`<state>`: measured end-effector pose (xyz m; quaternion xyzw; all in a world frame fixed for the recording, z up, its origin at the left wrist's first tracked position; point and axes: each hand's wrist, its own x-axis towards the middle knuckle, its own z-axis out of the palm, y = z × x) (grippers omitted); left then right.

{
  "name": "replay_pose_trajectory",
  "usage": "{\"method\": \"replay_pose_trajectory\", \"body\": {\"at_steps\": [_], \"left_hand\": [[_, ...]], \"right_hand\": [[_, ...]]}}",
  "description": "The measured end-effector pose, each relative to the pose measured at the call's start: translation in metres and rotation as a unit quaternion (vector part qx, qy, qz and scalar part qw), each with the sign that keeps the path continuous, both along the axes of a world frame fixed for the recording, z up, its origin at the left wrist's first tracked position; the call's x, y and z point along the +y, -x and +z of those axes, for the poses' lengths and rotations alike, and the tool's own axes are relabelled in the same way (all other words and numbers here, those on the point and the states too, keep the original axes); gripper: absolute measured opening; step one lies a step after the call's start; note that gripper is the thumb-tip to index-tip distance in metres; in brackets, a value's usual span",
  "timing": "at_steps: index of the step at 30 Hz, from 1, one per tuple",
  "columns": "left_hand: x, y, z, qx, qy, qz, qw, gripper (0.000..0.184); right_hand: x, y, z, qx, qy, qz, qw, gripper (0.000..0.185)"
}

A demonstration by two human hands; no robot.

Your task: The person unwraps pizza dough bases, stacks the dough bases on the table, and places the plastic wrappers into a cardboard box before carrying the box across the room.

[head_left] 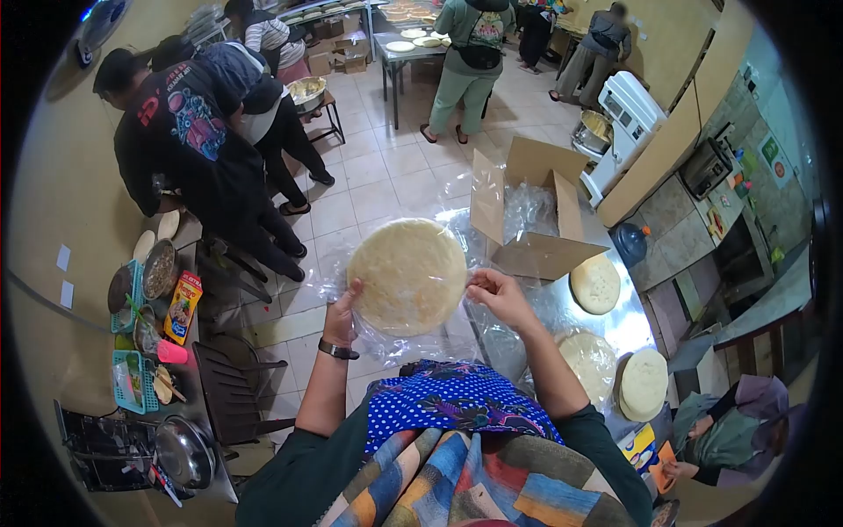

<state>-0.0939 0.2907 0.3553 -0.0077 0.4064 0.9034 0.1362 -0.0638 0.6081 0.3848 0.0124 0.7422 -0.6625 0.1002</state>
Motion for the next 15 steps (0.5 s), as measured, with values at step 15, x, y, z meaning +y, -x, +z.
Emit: {"method": "replay_pose_trajectory", "body": {"at_steps": [15], "left_hand": [[0.011, -0.002, -0.021, 0.027, 0.077, -0.064, 0.995, 0.055]], "right_hand": [[-0.003, 0.000, 0.008, 0.285, -0.133, -0.170, 0.934, 0.037]]}}
